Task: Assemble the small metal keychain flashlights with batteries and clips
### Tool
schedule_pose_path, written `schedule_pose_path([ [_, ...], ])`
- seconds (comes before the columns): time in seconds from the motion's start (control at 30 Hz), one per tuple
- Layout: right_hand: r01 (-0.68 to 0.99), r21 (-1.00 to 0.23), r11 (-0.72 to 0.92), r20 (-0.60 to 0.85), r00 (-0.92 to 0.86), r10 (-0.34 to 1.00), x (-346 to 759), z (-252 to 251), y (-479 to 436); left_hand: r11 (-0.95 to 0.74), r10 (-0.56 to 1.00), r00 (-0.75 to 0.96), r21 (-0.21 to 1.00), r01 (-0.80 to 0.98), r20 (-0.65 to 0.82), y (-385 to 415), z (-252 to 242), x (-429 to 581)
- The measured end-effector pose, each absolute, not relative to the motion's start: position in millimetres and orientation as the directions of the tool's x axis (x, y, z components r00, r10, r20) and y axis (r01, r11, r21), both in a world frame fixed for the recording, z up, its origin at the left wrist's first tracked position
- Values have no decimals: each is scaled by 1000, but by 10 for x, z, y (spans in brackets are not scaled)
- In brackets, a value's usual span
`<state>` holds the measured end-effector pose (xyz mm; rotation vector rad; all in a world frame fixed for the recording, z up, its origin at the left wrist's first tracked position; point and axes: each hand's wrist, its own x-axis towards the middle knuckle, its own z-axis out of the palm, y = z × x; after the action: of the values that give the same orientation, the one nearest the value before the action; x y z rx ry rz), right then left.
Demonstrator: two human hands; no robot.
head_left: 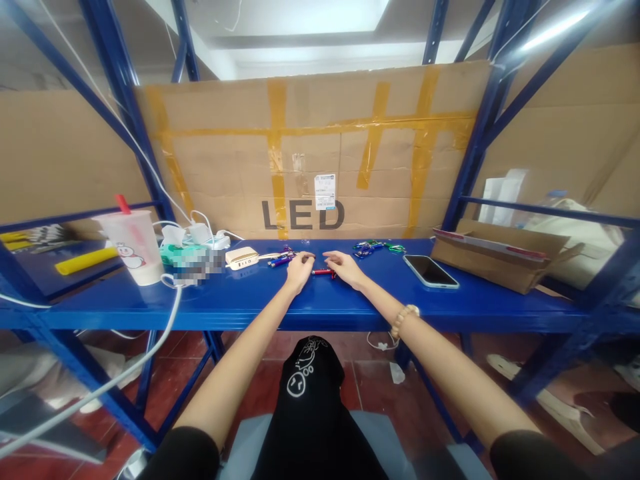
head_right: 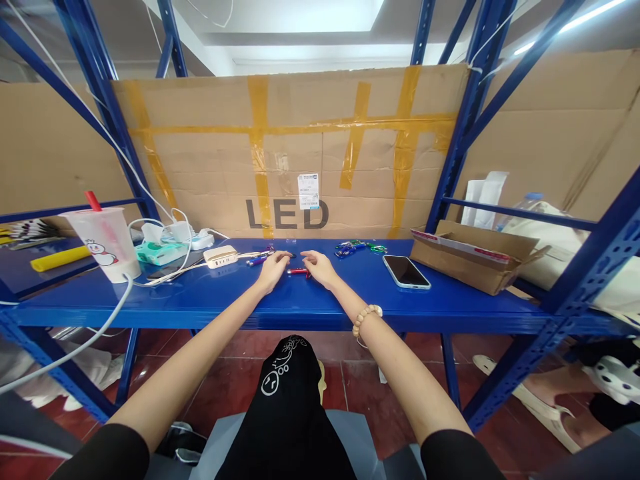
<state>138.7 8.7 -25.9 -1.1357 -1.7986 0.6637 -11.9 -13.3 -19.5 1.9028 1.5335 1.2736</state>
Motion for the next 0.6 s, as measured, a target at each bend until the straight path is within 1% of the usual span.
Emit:
schedule_pose_path([
  [0.07, 506, -756, 415, 416, -118, 902, 1407, -246, 103, -351, 907, 50, 684, 640, 418, -149, -186, -83],
  [0.17, 646, -696, 313, 452, 54, 890, 1501, -206, 122, -367, 902, 134, 569, 736, 409, -157, -182, -27],
  [0.23, 730, -646, 224, 469, 147, 871, 1591, -182, 133, -337, 906, 127, 509, 792, 403, -156, -183, -8],
  [0.3, 793, -594, 134, 468, 206, 860, 1673, -172, 146, -262, 911, 54, 471, 843, 410, -158, -184, -9],
  [0.37, 837, -545, 53, 445, 235, 864, 1727, -179, 169, -151, 902, -65, 454, 878, 427, -166, -185, -18],
  [0.47, 885, -465, -10, 397, 219, 891, 1748, -205, 233, -9, 859, -220, 443, 896, 462, -182, -190, -27],
  [0.6, 925, -379, -29, 337, 167, 927, 1739, -226, 332, 50, 832, -273, 425, 904, 482, -168, -210, -16],
])
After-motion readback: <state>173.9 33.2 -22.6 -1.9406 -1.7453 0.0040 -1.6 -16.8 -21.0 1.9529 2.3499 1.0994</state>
